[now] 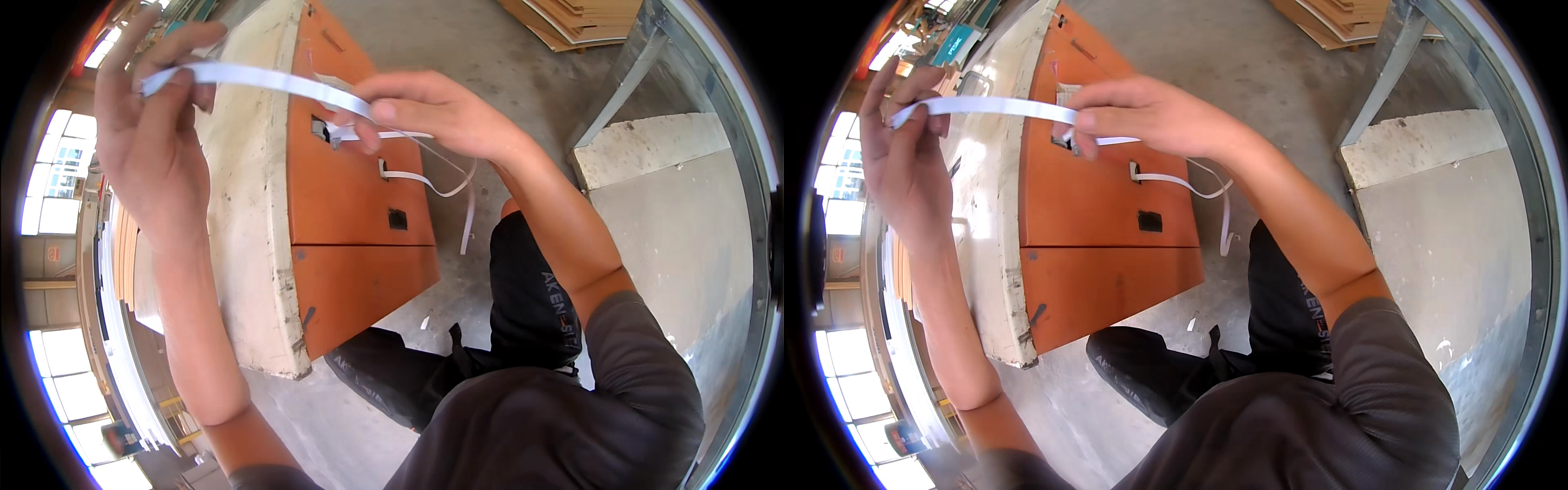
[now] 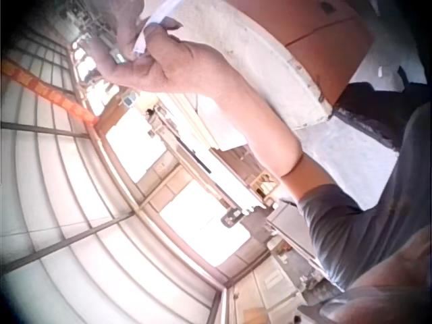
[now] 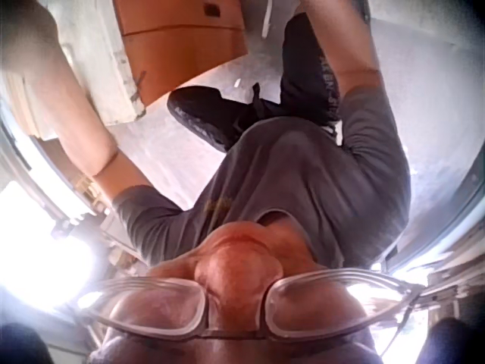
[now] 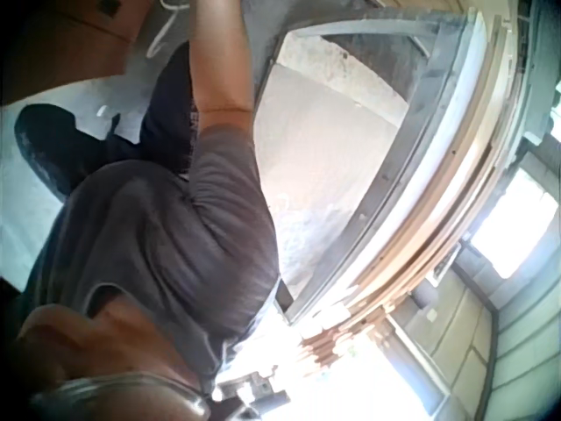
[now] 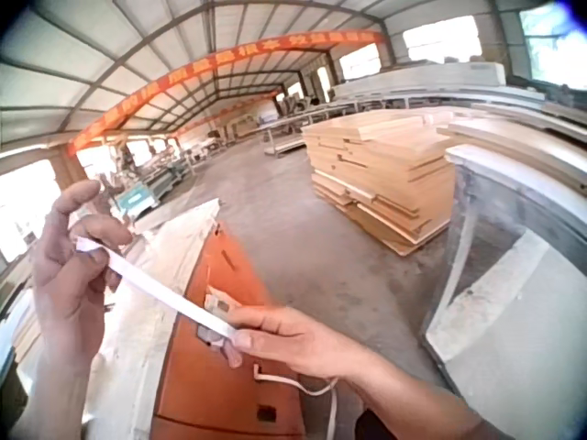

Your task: The person bundles wooden panels with white plastic straps in a workshop. They place panels on a workbench, wrap straps around them, cut excess strap length with a utility knife, and secure the bundles before stacking them.

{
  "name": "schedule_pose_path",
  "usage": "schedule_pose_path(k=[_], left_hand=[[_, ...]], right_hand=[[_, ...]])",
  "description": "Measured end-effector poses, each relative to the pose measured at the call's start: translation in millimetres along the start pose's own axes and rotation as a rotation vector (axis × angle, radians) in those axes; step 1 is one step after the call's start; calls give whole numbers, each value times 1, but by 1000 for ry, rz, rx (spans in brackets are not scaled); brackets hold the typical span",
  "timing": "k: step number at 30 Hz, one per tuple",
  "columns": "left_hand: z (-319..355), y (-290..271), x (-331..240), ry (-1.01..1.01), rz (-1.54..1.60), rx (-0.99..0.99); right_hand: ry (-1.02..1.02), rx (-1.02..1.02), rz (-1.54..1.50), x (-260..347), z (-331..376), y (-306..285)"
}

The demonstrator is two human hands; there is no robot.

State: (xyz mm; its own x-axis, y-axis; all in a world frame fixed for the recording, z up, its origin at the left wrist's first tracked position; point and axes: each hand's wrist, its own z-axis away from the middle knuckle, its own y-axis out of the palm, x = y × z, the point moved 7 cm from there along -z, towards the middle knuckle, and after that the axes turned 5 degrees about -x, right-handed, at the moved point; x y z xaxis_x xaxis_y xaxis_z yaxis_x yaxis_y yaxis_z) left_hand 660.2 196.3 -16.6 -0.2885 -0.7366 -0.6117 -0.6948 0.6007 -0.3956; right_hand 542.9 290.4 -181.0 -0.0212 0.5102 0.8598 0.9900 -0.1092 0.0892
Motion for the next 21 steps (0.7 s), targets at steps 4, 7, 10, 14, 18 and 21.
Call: schedule_pose_path(k=[4, 7, 10, 14, 18, 21], left_hand=[[4, 22, 9, -48, -92, -5], [-8, 21, 4, 18, -29, 36], [-14, 11, -8, 82, 19, 31], [-19, 3, -4, 122, 116, 0], [-18, -8, 19, 22, 172, -18], [-17, 15, 29, -17, -61, 184]], right_hand=[[-11, -54, -34, -4, 26, -11], [-124, -115, -194, -1, 18, -11], [-116, -188, -280, 9, 5, -8], [-232, -418, -241, 55, -11, -29], [-463, -377, -350, 101, -23, -67], [-543, -486, -314, 141, -5, -91]])
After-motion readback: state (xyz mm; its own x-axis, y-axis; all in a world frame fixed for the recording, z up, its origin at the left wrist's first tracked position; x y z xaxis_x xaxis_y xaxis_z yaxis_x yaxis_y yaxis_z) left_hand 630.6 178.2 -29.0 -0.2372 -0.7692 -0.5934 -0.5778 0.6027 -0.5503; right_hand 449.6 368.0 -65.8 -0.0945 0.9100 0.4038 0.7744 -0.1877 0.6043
